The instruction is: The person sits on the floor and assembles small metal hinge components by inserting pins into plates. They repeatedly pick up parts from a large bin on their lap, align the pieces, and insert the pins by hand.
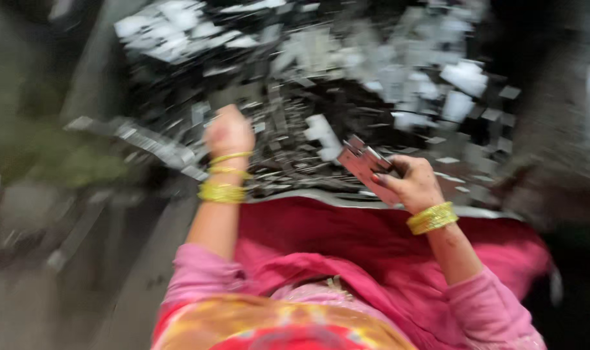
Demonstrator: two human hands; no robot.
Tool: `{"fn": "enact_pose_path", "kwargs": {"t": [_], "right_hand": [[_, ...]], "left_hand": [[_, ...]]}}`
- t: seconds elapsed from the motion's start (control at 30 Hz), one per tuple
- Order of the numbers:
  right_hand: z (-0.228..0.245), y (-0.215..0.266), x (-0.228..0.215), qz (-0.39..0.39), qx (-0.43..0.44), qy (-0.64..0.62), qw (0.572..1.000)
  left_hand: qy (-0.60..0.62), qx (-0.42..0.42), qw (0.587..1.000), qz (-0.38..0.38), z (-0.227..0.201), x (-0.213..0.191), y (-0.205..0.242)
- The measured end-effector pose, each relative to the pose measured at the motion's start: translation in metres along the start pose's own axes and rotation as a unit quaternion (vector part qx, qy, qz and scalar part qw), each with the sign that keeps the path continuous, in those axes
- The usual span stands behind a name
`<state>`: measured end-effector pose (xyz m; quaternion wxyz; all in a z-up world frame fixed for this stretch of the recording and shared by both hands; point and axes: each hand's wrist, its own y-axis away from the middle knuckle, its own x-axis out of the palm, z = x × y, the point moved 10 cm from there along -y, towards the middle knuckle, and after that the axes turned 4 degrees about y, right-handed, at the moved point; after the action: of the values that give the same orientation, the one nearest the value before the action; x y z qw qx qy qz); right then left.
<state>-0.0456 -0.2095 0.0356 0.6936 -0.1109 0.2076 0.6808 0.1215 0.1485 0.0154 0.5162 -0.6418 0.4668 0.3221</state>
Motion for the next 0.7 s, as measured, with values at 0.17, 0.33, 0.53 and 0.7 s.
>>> {"fn": "enact_pose_path", "kwargs": {"t": [0.17,0.33,0.53,0.7], "right_hand": [[-0.046,0.049,-0.161,-0.322,-0.016,0.094,0.942],[-0.101,0.035,-0.337,-0.543,0.035,0.156,0.824],[-0.138,-0.06,-0.434,-0.497,0.192,0.439,0.723],[-0.046,-0.027,-0.32,-0.49,-0.013,0.208,0.847]], "left_hand": [[-0.094,0.027,0.987,0.126,0.03,0.057,-0.021],[-0.117,-0.001,0.97,0.213,0.06,0.056,-0.005],[-0.119,0.063,0.981,0.138,0.015,0.009,-0.016],[-0.005,0.116,0.993,-0.037,-0.055,-0.1,-0.013]]}}
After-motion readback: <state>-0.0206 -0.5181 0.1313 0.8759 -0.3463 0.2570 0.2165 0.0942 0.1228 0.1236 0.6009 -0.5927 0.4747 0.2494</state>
